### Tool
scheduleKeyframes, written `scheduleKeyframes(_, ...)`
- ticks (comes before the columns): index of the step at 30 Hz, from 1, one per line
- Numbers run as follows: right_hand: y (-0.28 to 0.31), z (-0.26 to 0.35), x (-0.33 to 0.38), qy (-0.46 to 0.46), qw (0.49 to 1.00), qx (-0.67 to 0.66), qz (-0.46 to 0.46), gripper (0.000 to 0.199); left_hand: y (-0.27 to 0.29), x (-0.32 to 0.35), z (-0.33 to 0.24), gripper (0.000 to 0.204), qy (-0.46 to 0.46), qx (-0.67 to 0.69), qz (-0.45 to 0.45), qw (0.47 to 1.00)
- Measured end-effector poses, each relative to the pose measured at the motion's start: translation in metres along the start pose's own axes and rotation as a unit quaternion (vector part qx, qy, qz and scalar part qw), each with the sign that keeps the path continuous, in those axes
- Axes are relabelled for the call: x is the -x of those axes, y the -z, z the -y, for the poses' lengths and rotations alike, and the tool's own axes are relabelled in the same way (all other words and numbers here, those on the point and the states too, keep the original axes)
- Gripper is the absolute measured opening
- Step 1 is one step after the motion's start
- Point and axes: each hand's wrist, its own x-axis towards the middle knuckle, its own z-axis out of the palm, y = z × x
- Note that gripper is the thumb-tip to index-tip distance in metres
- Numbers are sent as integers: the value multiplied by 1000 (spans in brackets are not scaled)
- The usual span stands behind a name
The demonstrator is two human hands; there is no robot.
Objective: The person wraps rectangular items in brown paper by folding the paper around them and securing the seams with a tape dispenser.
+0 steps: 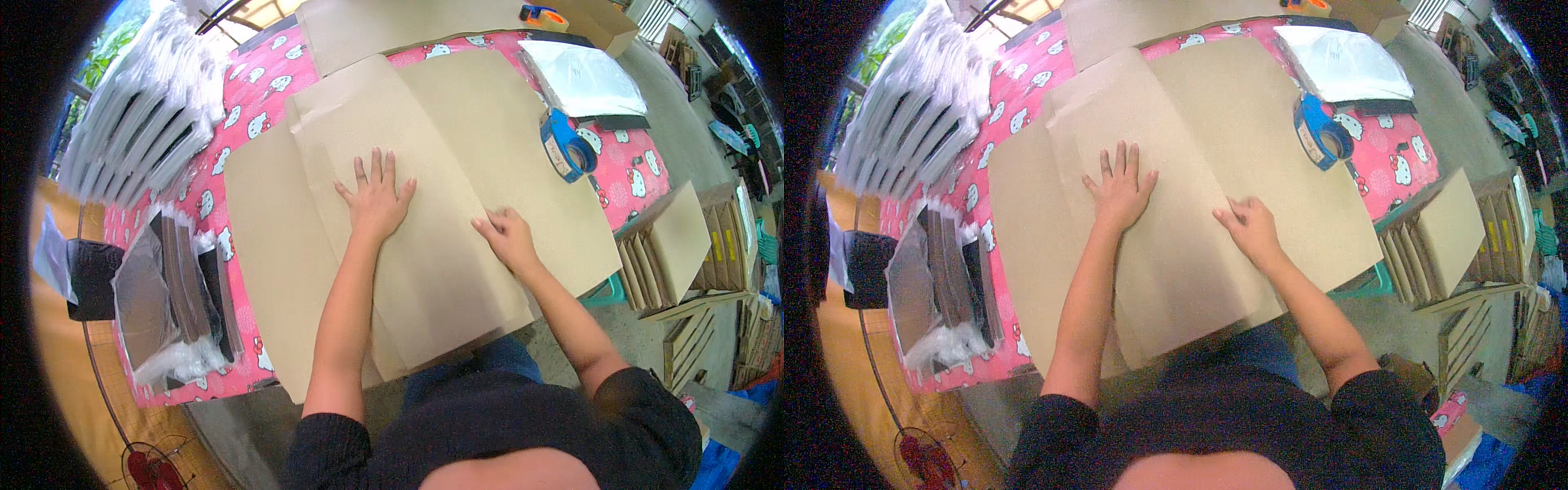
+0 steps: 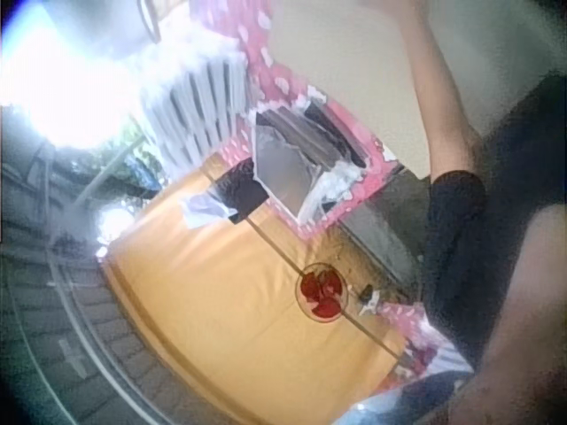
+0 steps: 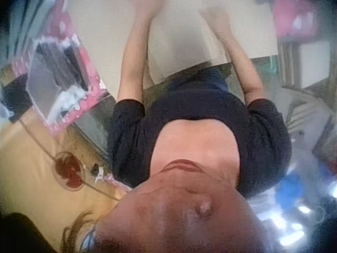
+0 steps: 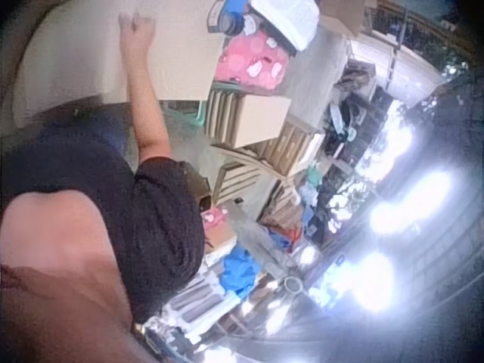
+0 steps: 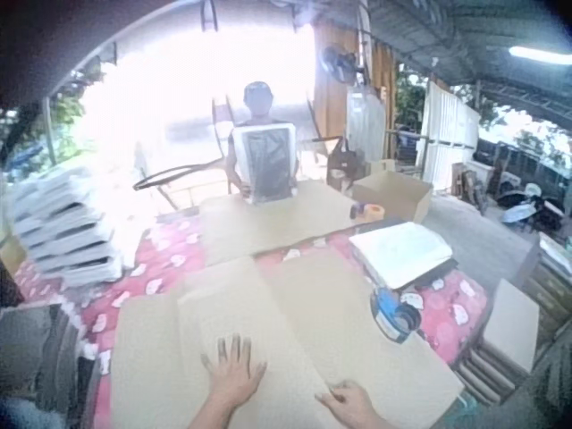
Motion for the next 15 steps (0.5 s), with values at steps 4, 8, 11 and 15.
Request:
scheduleKeyframes(4,-12,-1,-30,36,999,28,6,29,-2,0,6,70,-13,-20,16,1000)
scheduleKeyframes(8,-46,14,-130,96,994,48,5,28,-3,0,10,70,-13,-15,14,1000)
scheduleKeyframes(11,-81,41,-226,149,981,125,-21,39,-3,-1,13,70,-15,-25,2,1000)
scheduleKeyframes(15,-101,48,-308,78,995,28,-63,43,-4,-11,1,69,-27,-24,-16,999)
